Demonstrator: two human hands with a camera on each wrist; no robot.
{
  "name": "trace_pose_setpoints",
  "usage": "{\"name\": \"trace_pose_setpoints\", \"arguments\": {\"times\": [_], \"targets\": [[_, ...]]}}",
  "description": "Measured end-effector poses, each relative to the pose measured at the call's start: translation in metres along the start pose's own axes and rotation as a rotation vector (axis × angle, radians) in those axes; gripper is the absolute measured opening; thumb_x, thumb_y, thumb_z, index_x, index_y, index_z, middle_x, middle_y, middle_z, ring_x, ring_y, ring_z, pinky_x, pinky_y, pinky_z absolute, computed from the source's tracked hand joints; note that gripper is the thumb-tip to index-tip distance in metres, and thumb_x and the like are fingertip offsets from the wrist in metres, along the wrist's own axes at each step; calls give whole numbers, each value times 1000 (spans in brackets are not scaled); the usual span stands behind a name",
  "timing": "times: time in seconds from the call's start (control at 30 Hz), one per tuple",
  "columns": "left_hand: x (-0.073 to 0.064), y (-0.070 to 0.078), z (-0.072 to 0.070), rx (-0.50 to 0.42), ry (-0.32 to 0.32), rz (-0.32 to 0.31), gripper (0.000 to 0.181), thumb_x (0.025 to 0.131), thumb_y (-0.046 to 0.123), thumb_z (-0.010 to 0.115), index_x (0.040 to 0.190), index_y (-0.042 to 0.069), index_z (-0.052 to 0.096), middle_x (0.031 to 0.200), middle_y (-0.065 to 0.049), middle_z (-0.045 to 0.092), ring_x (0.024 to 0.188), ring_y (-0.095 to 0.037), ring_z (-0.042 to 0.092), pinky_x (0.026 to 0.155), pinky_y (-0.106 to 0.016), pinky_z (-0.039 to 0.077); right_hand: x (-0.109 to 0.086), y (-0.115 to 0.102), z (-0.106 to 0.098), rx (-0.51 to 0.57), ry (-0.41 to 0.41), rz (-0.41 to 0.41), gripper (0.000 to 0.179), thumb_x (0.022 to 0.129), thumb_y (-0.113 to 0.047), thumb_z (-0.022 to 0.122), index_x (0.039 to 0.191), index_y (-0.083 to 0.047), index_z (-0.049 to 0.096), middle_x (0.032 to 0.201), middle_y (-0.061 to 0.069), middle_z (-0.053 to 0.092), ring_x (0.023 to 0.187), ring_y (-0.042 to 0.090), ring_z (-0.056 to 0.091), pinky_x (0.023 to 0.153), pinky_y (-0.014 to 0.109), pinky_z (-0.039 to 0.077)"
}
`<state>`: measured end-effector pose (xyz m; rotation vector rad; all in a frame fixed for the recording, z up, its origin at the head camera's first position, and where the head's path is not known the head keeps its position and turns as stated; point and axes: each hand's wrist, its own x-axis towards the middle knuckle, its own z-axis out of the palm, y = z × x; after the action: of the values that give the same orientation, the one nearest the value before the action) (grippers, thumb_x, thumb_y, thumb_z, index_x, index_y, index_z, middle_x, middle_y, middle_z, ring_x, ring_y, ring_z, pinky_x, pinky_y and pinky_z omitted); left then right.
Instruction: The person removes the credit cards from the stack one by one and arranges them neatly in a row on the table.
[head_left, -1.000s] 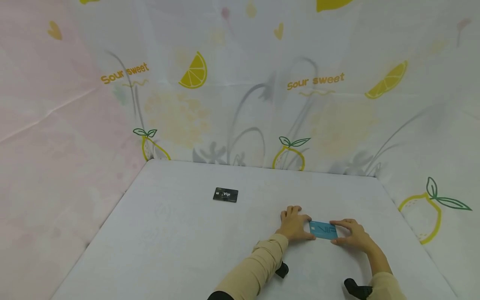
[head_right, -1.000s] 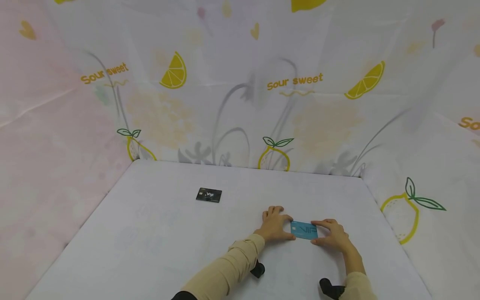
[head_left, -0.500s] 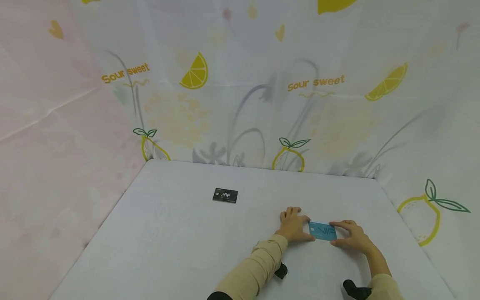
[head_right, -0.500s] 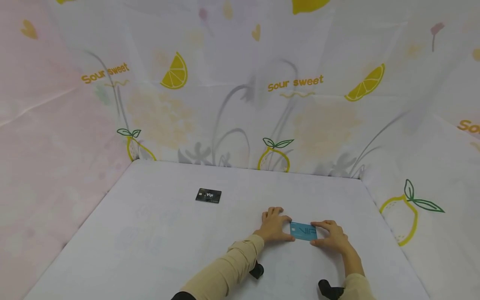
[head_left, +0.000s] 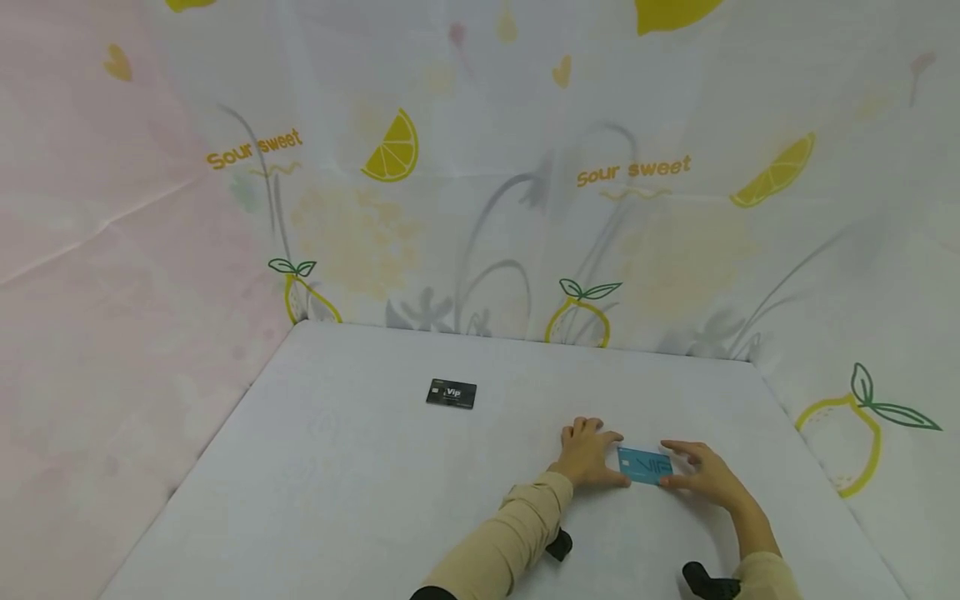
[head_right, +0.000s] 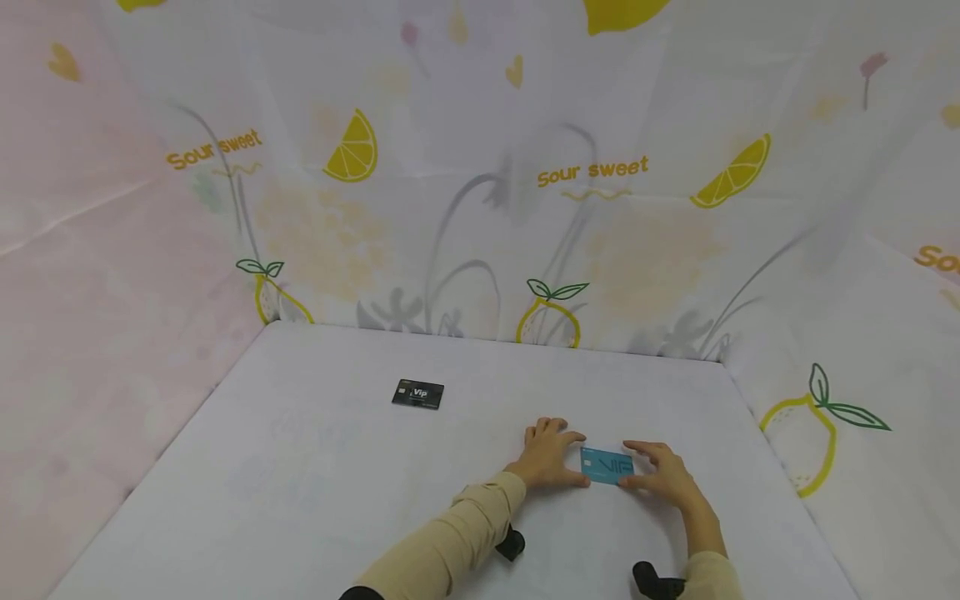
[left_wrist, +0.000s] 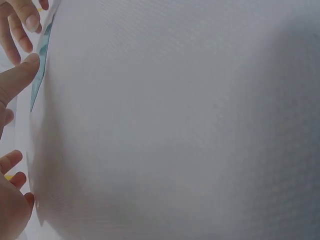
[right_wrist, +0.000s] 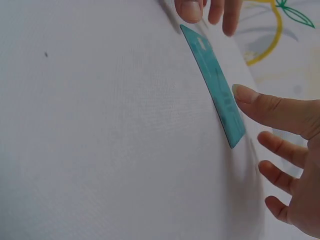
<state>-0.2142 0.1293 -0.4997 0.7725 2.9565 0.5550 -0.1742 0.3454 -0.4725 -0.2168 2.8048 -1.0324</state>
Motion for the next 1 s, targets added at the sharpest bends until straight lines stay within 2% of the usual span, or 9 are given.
{"name": "trace_pose_setpoints", "arguments": {"times": [0.23, 0.7, 1.0], "targets": [[-1, -3, -5, -37, 29, 21, 65, 69, 58, 75, 126, 31, 59, 132, 0, 48, 117, -18, 38, 82, -32, 30, -1, -8, -1, -18, 34, -8, 62, 77, -21, 77, 127, 6, 51, 129, 38, 40, 108, 54, 45, 80, 62, 43], [-1, -13, -24, -7, 78, 28, 70, 69, 62, 72, 129, 32, 56, 134, -3, 46, 120, -21, 37, 84, -33, 33, 4, -24, -4, -24, 48, -42, 61, 78, -21, 76, 128, 4, 52, 129, 35, 42, 109, 53, 46, 81, 63, 42], [-3, -20, -35, -96, 110, 38, 67, 71, 55, 75, 129, 27, 57, 134, -6, 46, 121, -24, 36, 83, -34, 30, 8, -33, 0, -24, 52, -46, 62, 78, -24, 75, 129, 3, 52, 130, 33, 43, 109, 52, 46, 82, 62, 43]]}}
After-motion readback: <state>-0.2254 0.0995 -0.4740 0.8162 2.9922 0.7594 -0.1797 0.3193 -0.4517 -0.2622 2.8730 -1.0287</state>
